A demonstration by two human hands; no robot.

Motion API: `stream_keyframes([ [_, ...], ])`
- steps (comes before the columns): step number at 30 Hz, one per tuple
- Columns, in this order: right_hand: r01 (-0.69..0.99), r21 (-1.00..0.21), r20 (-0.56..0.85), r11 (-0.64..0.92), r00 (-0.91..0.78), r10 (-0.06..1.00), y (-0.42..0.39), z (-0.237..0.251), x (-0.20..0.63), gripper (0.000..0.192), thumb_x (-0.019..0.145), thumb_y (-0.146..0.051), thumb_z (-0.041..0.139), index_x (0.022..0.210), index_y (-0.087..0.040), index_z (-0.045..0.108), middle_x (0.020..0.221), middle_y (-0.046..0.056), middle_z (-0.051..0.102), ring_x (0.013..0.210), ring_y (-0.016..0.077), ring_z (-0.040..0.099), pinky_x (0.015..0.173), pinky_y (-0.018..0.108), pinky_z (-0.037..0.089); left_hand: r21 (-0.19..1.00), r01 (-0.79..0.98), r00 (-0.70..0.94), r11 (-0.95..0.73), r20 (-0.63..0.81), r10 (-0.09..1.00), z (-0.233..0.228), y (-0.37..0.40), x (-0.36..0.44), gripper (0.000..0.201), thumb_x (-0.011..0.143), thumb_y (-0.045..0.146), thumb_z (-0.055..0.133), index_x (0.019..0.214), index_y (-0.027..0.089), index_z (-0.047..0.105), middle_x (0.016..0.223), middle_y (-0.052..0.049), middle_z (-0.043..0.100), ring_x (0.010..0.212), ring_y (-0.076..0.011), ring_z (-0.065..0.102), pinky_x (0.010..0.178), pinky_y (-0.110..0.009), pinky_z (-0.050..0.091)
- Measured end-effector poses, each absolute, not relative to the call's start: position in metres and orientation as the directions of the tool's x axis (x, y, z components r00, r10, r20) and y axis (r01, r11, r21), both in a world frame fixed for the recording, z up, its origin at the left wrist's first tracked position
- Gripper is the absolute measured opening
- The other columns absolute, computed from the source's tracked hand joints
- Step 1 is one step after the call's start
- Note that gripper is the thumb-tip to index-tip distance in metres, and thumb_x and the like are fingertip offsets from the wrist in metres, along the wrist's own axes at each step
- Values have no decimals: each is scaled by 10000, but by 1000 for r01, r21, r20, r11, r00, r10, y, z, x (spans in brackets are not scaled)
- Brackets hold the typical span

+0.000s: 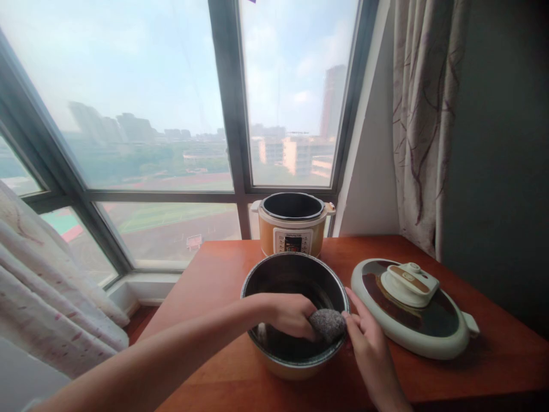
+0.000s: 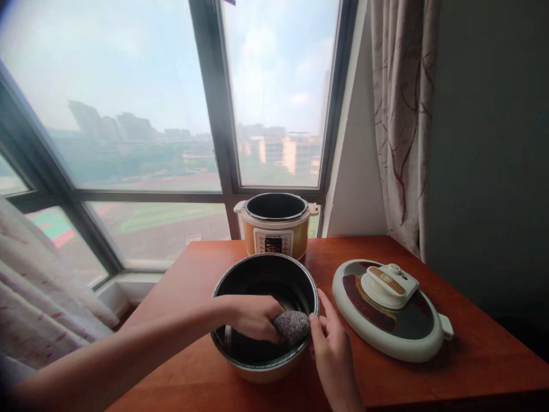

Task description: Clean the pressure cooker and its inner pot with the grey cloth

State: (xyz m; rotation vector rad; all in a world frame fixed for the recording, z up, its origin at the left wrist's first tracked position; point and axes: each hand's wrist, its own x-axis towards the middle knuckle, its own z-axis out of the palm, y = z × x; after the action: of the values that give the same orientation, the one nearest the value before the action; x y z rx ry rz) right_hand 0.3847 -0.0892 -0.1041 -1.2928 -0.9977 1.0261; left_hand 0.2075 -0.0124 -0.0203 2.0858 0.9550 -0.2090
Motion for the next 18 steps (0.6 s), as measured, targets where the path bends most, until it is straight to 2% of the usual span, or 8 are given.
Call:
stream_keyframes([
  [2, -46, -999, -2, 10, 266, 964, -87, -105, 386, 753, 812, -492, 614, 1457, -128, 478, 584, -40, 536, 472, 139, 419, 456, 258, 348, 704, 680, 614, -203, -398, 681, -28, -11, 220, 101, 628, 251, 697, 663, 169, 649, 606, 31, 527, 589, -151, 484, 588, -284, 398],
  [4, -57, -998, -12, 4, 266, 964, -87, -106, 387, 756, 804, -487, 628, 1454, -132, 480, 599, -40, 518, 489, 139, 419, 450, 253, 345, 774, 632, 517, -31, -392, 761, -38, -9, 228, 114, 622, 262, 684, 673, 164, 654, 596, 28, 532, 568, -145, 475, 581, -281, 406],
  [8, -84, -996, -26, -6, 233, 972, -89, -104, 386, 819, 804, -534, 639, 1481, -124, 431, 578, -61, 444, 492, 132, 400, 436, 240, 314, 852, 512, 450, 113, -378, 809, -50, -5, 234, 309, 739, 342, 558, 940, 147, 690, 778, -37, 673, 675, -188, 613, 628, -290, 489],
  [10, -99, -995, -28, -5, 232, 972, -89, -102, 385, 839, 798, -548, 642, 1482, -114, 423, 572, -68, 426, 485, 124, 386, 435, 236, 307, 894, 425, 457, 143, -348, 818, -51, -5, 236, 345, 753, 324, 529, 1008, 140, 670, 857, -57, 694, 718, -188, 641, 666, -292, 513],
  [12, -131, -991, -44, -12, 241, 969, -88, -100, 385, 854, 771, -544, 662, 1469, -104, 441, 556, -76, 409, 471, 116, 367, 428, 233, 298, 908, 399, 482, 125, -324, 814, -51, -6, 237, 313, 693, 249, 567, 968, 139, 667, 832, -45, 682, 704, -182, 631, 666, -283, 506],
  [14, -177, -984, -74, -31, 245, 967, -87, -100, 385, 844, 751, -523, 677, 1456, -110, 465, 535, -83, 401, 456, 111, 351, 421, 229, 289, 884, 467, 525, 28, -303, 795, -48, -10, 237, 320, 594, 141, 593, 904, 144, 672, 777, -22, 658, 693, -185, 613, 638, -273, 481],
  [16, -216, -975, -104, -49, 249, 963, -85, -100, 387, 816, 750, -504, 678, 1450, -131, 486, 523, -79, 427, 445, 112, 358, 417, 226, 288, 821, 548, 611, -160, -262, 747, -42, -16, 232, 396, 542, 72, 586, 917, 153, 681, 806, -20, 669, 745, -208, 624, 648, -274, 473],
  [18, -234, -972, -102, -40, 261, 960, -82, -103, 389, 787, 750, -498, 680, 1436, -148, 516, 533, -58, 505, 451, 127, 413, 430, 236, 324, 693, 593, 729, -409, -247, 638, -35, -22, 223, 455, 567, 60, 581, 998, 166, 683, 890, -35, 694, 824, -233, 642, 689, -288, 484],
])
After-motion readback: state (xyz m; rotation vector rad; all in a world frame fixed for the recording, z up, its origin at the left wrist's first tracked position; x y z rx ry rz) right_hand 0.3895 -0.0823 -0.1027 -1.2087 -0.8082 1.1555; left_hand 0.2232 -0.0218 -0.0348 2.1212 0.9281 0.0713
